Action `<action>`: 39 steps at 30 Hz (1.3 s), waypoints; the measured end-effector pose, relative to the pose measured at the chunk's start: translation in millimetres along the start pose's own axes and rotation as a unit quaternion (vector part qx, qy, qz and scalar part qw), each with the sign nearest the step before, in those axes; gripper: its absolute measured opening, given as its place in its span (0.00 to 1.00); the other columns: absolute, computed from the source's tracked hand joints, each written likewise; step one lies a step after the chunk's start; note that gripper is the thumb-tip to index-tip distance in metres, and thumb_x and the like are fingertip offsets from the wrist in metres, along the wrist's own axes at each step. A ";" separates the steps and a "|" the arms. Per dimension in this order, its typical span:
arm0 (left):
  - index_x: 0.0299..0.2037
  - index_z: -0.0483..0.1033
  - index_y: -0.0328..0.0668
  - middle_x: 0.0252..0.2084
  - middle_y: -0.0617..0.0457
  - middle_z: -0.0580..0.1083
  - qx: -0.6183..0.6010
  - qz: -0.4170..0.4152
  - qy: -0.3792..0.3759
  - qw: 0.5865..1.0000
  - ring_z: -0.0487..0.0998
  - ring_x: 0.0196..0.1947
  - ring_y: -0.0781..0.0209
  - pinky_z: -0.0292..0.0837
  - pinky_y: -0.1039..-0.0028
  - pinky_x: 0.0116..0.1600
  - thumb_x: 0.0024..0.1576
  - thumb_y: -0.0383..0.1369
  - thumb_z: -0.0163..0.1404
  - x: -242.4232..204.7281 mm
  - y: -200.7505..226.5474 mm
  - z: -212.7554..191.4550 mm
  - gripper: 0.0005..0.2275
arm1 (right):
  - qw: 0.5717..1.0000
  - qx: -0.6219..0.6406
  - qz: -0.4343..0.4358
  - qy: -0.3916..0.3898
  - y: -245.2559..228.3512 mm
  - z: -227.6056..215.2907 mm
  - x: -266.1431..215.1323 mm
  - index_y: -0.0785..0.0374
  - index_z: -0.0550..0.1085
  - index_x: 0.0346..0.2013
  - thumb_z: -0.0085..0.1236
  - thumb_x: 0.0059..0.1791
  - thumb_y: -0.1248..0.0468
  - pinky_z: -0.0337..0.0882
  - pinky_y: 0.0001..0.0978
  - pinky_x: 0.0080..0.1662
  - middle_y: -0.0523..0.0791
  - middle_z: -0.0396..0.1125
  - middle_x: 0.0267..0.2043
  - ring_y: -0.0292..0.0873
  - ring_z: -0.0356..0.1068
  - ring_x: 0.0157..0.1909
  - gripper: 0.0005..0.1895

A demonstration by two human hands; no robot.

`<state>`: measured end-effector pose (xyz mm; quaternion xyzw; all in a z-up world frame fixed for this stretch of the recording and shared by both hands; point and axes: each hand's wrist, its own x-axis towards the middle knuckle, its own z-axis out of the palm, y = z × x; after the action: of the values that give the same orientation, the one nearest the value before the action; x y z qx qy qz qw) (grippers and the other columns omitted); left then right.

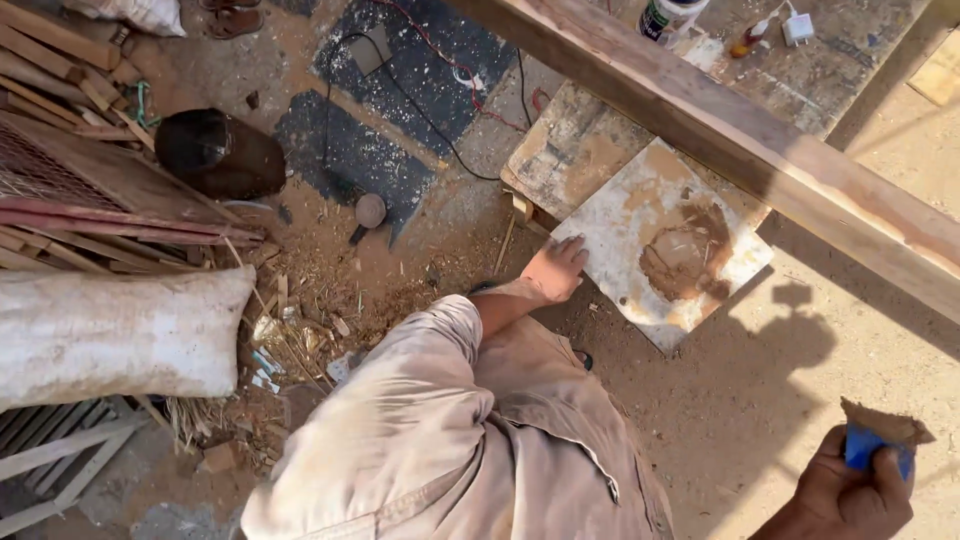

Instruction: Finishing a wooden frame by using an angle grinder, applying wood filler, and sanding the surfaces.

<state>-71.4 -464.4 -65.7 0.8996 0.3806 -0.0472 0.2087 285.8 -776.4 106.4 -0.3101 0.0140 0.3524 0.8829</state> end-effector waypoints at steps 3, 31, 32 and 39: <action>0.69 0.61 0.35 0.76 0.38 0.54 0.048 -0.021 0.010 0.999 0.56 0.75 0.44 0.52 0.48 0.74 0.60 0.42 0.50 -25.2 -20.7 -4.5 0.29 | 0.999 -0.032 -0.014 -0.021 11.3 10.4 22.1 0.73 0.66 0.68 0.46 0.58 0.75 0.72 0.37 0.58 0.53 0.68 0.59 0.49 0.70 0.55 0.22; 0.47 0.78 0.45 0.46 0.47 0.80 -0.165 0.330 -0.032 0.929 0.81 0.44 0.43 0.77 0.58 0.48 0.60 0.32 0.51 58.2 172.9 22.9 0.08 | 0.881 0.068 -0.310 0.350 -42.1 -99.8 -200.3 0.73 0.71 0.57 0.51 0.53 0.75 0.76 0.47 0.56 0.52 0.72 0.55 0.51 0.74 0.56 0.17; 0.47 0.78 0.45 0.46 0.47 0.80 -0.164 0.338 -0.033 0.926 0.81 0.44 0.43 0.77 0.58 0.48 0.60 0.32 0.51 65.9 201.4 32.3 0.08 | 0.878 0.071 -0.317 0.351 -61.5 -104.6 -190.8 0.73 0.71 0.57 0.51 0.53 0.75 0.76 0.47 0.56 0.52 0.72 0.55 0.51 0.74 0.56 0.17; 0.51 0.77 0.43 0.50 0.46 0.79 -0.169 0.346 -0.085 0.919 0.81 0.45 0.45 0.77 0.59 0.49 0.61 0.33 0.50 121.5 391.8 83.2 0.11 | 0.847 0.064 -0.301 0.434 -189.6 -125.5 -151.9 0.70 0.73 0.48 0.56 0.52 0.74 0.77 0.46 0.54 0.49 0.72 0.46 0.48 0.74 0.48 0.10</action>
<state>296.6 -661.9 -37.9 0.9190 0.0286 0.0170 0.3928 315.6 -1045.6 144.1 -0.3629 0.3241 -0.1027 0.8676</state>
